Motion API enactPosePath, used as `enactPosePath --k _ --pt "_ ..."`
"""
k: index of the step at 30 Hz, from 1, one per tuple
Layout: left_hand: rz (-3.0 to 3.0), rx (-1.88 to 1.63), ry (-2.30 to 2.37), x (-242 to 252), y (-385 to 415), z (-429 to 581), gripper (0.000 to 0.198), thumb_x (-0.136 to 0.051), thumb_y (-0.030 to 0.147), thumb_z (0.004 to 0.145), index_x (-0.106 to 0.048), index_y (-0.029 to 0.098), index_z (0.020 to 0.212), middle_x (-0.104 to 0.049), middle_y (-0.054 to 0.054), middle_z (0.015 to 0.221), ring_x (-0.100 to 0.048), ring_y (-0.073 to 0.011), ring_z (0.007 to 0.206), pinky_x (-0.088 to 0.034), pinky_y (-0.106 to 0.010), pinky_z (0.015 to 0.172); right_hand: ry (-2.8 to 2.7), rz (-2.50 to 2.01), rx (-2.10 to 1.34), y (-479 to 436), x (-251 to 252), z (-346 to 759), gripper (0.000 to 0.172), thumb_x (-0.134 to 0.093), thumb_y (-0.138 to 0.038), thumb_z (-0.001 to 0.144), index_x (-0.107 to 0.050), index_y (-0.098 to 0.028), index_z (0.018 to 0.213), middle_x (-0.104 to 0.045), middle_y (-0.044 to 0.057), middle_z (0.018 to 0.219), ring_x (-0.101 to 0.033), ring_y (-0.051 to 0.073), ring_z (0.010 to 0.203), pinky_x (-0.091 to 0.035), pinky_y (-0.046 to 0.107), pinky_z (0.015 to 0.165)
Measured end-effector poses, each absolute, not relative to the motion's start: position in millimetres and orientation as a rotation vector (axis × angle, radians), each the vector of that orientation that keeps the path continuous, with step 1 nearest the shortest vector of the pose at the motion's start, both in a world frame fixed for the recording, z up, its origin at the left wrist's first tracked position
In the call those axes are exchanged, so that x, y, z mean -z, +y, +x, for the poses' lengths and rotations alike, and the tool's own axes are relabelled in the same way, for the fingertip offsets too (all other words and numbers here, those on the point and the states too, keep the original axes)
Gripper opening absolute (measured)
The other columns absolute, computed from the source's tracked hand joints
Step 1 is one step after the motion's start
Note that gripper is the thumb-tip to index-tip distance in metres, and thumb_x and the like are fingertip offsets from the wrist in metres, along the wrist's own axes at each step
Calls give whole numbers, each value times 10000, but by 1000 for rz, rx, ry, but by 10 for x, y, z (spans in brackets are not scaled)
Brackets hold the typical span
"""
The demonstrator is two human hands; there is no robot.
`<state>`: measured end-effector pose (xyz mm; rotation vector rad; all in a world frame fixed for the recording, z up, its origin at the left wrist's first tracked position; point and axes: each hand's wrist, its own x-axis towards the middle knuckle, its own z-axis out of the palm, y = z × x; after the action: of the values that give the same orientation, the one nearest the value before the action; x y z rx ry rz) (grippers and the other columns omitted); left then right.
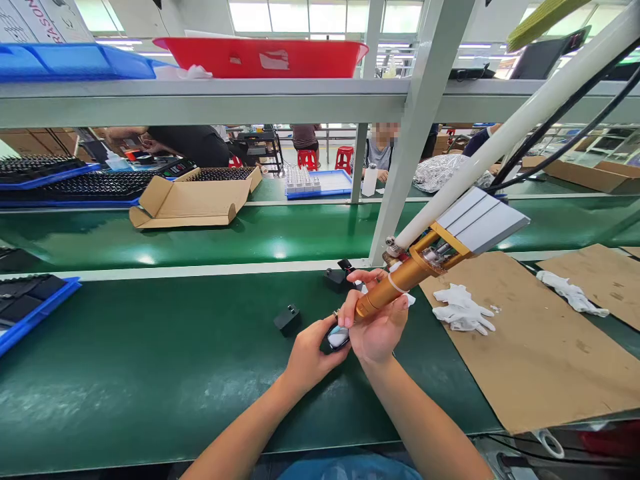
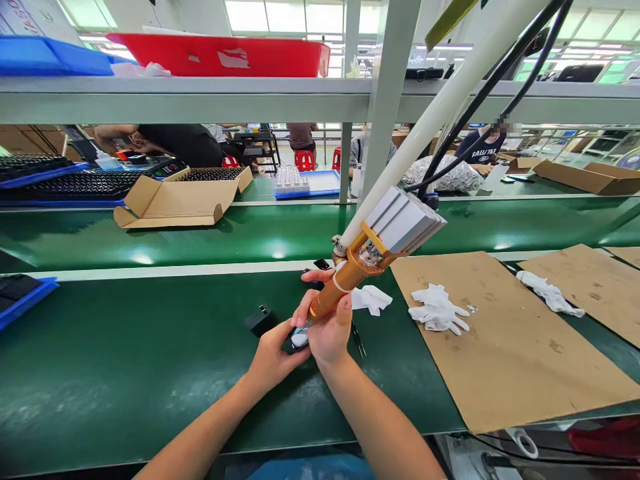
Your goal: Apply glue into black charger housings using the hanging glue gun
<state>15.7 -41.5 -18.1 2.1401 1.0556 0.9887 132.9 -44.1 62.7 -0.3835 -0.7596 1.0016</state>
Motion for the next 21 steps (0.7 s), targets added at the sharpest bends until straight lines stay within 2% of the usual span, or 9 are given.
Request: enactPosePath --k 3,8,12,15,18,21 --pt "2176 -848 1160 198 -376 119 376 -635 284 788 -602 192 1151 -666 -31 883 -630 -184 773 -493 -293 720 -753 -413 -978 -438 -624 1380 439 -360 -658 840 -480 -307 1075 -571 7 968 -480 66 389 -402 247 348" --pt "2123 -622 1152 272 -266 11 442 -663 305 776 -590 217 1203 -628 -54 1003 -625 -202 898 -495 -333 844 -794 -494 -898 -402 -542 1585 450 -386 -655 824 -463 -316 1110 -542 13 996 -485 73 432 -428 266 401" --pt "2063 -544 1030 311 -198 -49 473 -667 293 783 -562 236 1241 -643 -55 1067 -609 -214 975 -476 -350 899 -881 -615 -798 -335 -430 1866 468 -500 -607 799 -446 -326 1170 -531 19 1031 -525 100 537 -507 316 542" --pt "2028 -520 1001 325 -171 -64 541 -692 298 767 -531 241 1281 -638 -59 1132 -602 -223 1022 -461 -360 931 -912 -795 -729 -259 -334 2117 423 -526 -507 836 -443 -317 1205 -536 26 1078 -569 113 630 -522 327 646" --pt "2030 -517 1039 357 -170 -49 472 -689 323 773 -575 238 1223 -655 -50 1057 -627 -220 954 -493 -346 865 -915 -992 -652 -166 -213 2376 396 -554 -401 859 -455 -298 1228 -558 21 1107 -595 107 702 -510 309 740" --pt "2066 -566 1106 410 -186 -15 422 -673 341 788 -593 217 1183 -673 -56 1011 -646 -225 903 -517 -343 810 -938 -1098 -592 -69 -81 2616 474 -606 -367 831 -439 -282 1267 -578 29 1131 -621 131 832 -492 337 863"
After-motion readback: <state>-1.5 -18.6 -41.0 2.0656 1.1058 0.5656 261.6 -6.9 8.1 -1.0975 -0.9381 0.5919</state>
